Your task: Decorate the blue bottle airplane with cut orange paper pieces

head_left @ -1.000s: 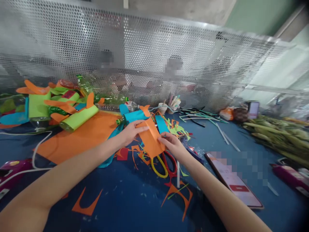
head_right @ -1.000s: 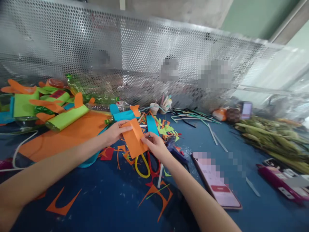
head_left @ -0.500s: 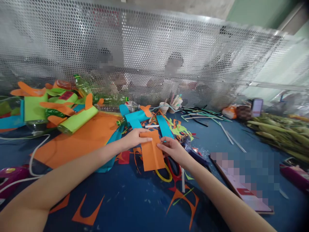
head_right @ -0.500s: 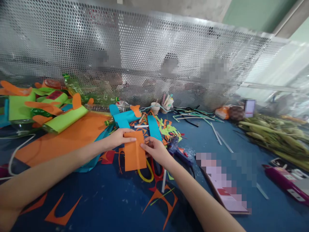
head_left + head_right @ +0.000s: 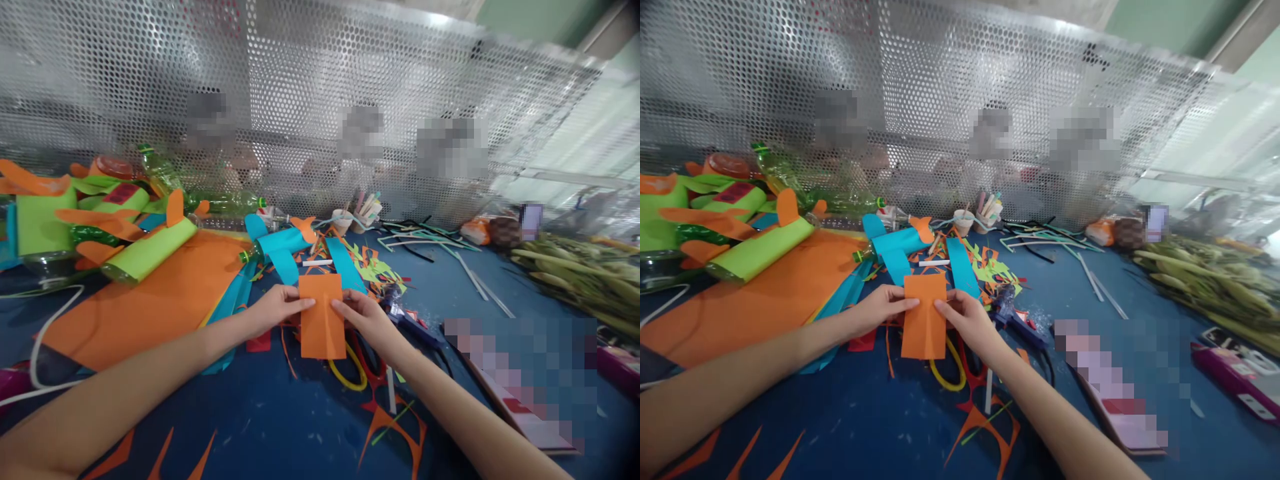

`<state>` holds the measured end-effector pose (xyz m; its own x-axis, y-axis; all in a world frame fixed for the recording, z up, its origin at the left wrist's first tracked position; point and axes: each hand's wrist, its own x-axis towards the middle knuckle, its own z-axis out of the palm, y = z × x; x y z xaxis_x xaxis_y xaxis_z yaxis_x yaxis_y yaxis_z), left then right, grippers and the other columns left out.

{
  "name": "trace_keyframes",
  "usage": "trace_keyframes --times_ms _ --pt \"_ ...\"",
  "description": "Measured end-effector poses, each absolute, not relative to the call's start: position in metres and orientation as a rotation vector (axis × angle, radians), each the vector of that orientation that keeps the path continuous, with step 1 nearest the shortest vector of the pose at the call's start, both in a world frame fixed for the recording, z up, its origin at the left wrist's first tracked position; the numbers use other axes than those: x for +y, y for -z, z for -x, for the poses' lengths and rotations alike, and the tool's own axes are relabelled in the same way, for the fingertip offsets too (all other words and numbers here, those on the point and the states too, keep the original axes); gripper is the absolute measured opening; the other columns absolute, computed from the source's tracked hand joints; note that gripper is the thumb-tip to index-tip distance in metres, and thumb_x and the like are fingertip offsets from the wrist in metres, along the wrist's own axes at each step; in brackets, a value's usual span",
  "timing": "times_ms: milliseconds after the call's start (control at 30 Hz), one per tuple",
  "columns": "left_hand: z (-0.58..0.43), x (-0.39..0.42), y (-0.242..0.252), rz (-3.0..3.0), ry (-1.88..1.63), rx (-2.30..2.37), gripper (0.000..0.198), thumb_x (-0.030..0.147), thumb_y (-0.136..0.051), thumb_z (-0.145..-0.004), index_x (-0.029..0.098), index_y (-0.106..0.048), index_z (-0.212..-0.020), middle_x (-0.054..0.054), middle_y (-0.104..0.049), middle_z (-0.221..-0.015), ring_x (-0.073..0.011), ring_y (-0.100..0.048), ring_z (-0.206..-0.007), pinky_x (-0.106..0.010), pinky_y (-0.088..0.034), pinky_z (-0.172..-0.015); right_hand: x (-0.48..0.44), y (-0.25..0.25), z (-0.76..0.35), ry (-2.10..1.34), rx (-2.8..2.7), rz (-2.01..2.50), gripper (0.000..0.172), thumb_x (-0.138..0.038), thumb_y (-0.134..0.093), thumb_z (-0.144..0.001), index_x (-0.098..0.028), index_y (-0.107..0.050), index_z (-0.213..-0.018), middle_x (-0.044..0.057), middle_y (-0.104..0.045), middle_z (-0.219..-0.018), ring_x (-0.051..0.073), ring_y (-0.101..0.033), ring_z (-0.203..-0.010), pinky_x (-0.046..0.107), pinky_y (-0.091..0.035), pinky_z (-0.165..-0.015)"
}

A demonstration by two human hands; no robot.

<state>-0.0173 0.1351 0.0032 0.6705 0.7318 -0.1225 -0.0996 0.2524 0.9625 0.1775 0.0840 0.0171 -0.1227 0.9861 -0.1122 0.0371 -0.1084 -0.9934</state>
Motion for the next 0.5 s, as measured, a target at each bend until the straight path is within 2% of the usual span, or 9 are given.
trace_keyframes --times_ms 167,367,500 --pt "0.0173 0.1364 -0.0017 -1.261 -0.559 0.625 0.032 0.038 -0.07 -0.072 0.015 -0.071 -0.096 -0.008 -0.071 -0.096 -0.021 -0.066 -0.087 -0.033 -0.05 -0.082 0.0797 -0.0225 -0.1717 -1.394 -1.243 1.19 0.031 -0.05 -0.062 -0.076 -0.023 -0.058 -0.09 0.002 -0.066 -0.09 0.019 -0.064 -0.078 0.033 -0.051 -0.075" --pt "0.0191 0.1369 -0.0041 -1.292 -0.459 0.635 0.027 0.035 -0.069 -0.074 0.015 -0.071 -0.092 -0.008 -0.071 -0.092 -0.0204 -0.065 -0.087 -0.033 -0.048 -0.082 0.0772 -0.026 -0.1727 -1.24 -1.249 1.275 0.031 -0.052 -0.059 -0.077 -0.021 -0.059 -0.076 -0.002 -0.059 -0.07 0.015 -0.058 -0.066 0.026 -0.049 -0.061" --pt "0.0206 0.1349 -0.0083 -1.304 -0.449 0.614 0.022 0.036 -0.064 -0.078 0.015 -0.07 -0.083 -0.007 -0.071 -0.087 -0.0172 -0.065 -0.082 -0.029 -0.047 -0.078 0.0767 -0.0266 -0.173 -1.223 -1.215 1.291 0.031 -0.052 -0.06 -0.077 -0.021 -0.058 -0.072 -0.003 -0.053 -0.066 0.013 -0.053 -0.062 0.024 -0.047 -0.056"
